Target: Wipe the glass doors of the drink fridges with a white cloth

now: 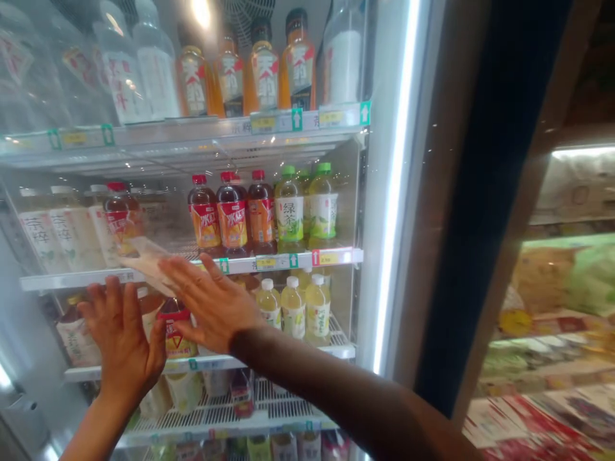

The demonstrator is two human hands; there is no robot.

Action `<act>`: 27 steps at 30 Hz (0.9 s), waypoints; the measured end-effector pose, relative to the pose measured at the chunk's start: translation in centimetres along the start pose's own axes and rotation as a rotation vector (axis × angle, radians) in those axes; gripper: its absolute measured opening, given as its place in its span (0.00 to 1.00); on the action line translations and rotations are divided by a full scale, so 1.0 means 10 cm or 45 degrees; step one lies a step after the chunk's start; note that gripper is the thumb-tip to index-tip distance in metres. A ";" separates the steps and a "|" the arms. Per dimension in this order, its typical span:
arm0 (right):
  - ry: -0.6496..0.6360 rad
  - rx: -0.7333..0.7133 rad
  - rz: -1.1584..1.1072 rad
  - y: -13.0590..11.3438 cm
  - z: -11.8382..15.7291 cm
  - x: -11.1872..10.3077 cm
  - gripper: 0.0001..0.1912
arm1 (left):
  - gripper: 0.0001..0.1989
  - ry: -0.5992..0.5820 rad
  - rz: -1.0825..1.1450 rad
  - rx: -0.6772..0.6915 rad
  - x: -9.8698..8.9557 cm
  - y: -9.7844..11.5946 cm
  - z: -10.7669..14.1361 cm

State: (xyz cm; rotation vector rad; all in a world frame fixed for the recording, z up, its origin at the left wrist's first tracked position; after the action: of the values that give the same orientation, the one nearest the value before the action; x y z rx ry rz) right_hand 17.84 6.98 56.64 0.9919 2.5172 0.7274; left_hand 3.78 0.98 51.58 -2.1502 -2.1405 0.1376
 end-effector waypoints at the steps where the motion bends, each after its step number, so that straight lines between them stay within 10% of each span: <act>1: 0.023 0.062 -0.007 0.05 -0.01 -0.02 0.37 | 0.43 -0.014 -0.016 -0.005 -0.01 0.00 0.00; 4: 0.082 0.263 -0.029 0.17 0.02 -0.05 0.36 | 0.43 -0.033 -0.051 0.029 -0.04 0.03 0.00; 9: 0.087 0.062 -0.120 0.12 0.42 -0.16 0.36 | 0.43 -0.054 -0.082 0.034 -0.05 0.08 0.02; 15: 0.131 0.780 0.326 0.73 1.53 -0.68 0.44 | 0.42 -0.082 0.003 0.067 0.05 0.37 0.07; 20: -0.066 0.587 0.327 0.66 2.17 -0.78 0.42 | 0.42 -0.101 0.086 0.142 0.15 0.68 0.09; 24: 0.008 0.866 0.474 0.75 2.26 -0.82 0.43 | 0.43 -0.151 0.095 0.132 0.18 0.77 0.23; 27: 0.021 0.584 0.169 0.39 2.04 -0.62 0.45 | 0.43 -0.198 0.075 0.055 0.17 0.72 0.40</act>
State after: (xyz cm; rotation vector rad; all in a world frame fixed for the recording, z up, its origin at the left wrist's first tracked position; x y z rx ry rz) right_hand 34.03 11.85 43.07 1.3123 2.7135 0.1856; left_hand 10.40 2.73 46.59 -2.2472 -2.1323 0.3640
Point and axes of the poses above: each hand's wrist, its own z-axis away from the middle knuckle, its own x-axis out of the palm, y = z × x, the point moved 6 cm from there along -z, towards the middle knuckle, and after that the axes turned 14 degrees about y, right-handed, at the moved point
